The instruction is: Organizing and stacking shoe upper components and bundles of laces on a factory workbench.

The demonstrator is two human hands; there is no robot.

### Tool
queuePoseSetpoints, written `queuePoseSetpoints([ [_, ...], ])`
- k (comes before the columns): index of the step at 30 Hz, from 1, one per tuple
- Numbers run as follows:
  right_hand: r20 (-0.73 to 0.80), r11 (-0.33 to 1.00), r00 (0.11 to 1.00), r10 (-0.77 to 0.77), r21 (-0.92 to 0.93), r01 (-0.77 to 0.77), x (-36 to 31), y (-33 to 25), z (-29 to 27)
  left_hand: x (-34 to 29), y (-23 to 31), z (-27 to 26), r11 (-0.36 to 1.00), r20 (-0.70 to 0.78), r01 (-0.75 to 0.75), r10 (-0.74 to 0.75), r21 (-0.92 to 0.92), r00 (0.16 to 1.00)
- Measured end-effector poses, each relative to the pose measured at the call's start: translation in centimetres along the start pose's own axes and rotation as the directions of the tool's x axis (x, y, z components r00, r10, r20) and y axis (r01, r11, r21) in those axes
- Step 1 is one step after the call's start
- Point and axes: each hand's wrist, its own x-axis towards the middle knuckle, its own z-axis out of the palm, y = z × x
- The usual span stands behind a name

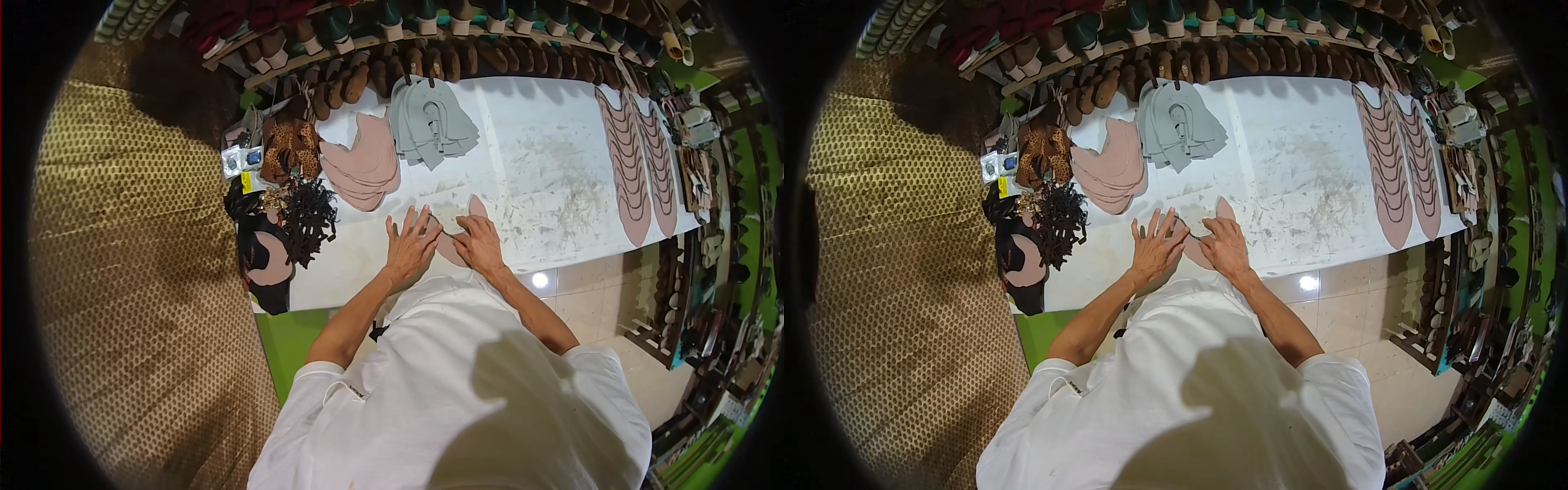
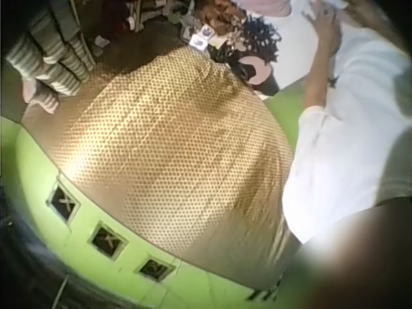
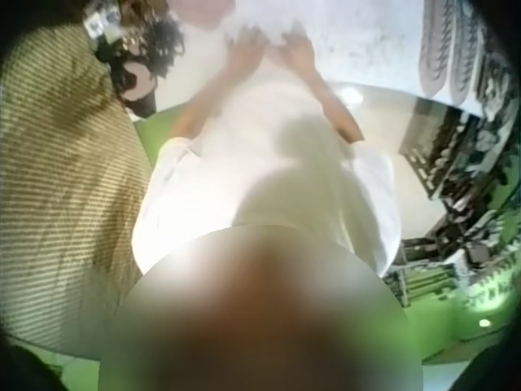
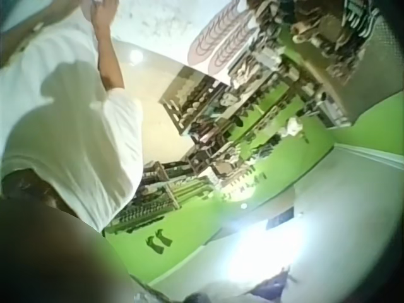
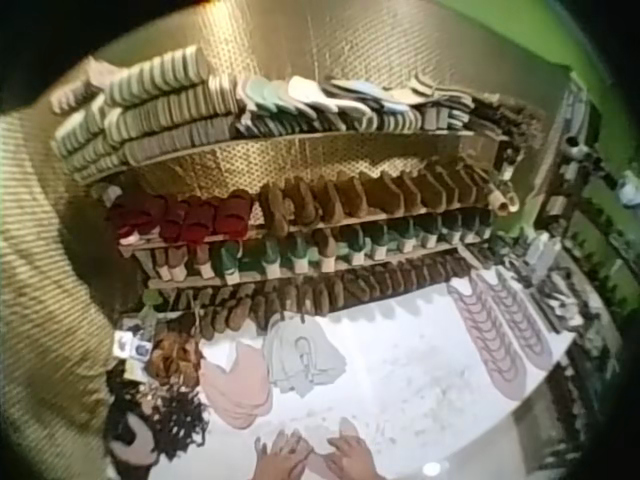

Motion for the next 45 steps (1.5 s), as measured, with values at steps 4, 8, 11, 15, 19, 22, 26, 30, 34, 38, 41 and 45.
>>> queuePoseSetpoints([
  [4,-0.026,1.000,1.000,0.018,0.005,-0.018,-0.2,-0.1,0.1,-0.3,0.2,0.2,1.000,0.050,0.031,-0.031,0.004,0.998],
  [8,0.028,0.993,0.998,0.051,0.106,-0.053,-0.3,0.2,0.7,-0.4,0.4,0.2,0.997,0.030,0.061,-0.060,-0.040,0.998],
  [11,0.024,0.989,0.996,0.086,0.118,-0.088,-0.1,0.1,0.9,-0.4,0.2,0.3,0.997,0.013,0.061,-0.061,-0.051,0.998],
  [15,-0.004,0.985,0.988,0.155,0.073,-0.155,-0.3,-0.4,1.0,-0.3,0.6,-0.2,0.996,0.057,0.077,-0.074,-0.054,0.996],
  [19,0.023,0.975,0.982,0.189,0.112,-0.191,-0.6,-0.6,0.8,-0.1,0.6,-0.6,0.997,0.041,0.052,-0.050,-0.052,0.998],
  [22,0.046,0.980,0.984,0.170,0.101,-0.174,-0.5,-0.5,0.9,0.2,0.5,-0.6,0.996,0.067,0.056,-0.051,-0.063,0.996],
  [26,0.036,0.986,0.988,0.148,0.067,-0.150,-0.5,-0.4,1.0,0.2,0.5,-0.5,0.989,0.041,0.067,-0.062,-0.129,0.997],
  [30,0.039,0.990,0.991,0.129,0.051,-0.131,-0.4,-0.3,0.9,0.5,0.5,-0.7,0.958,0.004,0.086,-0.088,-0.272,0.996],
  [34,0.058,0.989,0.988,0.141,0.040,-0.143,-0.3,-0.4,0.5,0.9,0.8,-1.2,0.948,-0.015,0.084,-0.093,-0.306,0.996],
  [38,0.063,0.988,0.988,0.143,0.054,-0.147,0.1,-0.4,0.0,0.8,0.6,-1.2,0.985,0.036,-0.024,0.030,-0.173,0.999],
  [41,0.075,0.988,0.987,0.144,0.041,-0.148,0.4,-0.2,-0.4,0.7,0.6,-1.1,0.993,0.036,-0.038,0.043,-0.113,0.998],
  [45,0.069,0.990,0.988,0.138,0.019,-0.139,0.4,0.0,-0.3,0.7,0.9,-1.3,0.985,0.031,-0.016,0.022,-0.172,0.999],
])
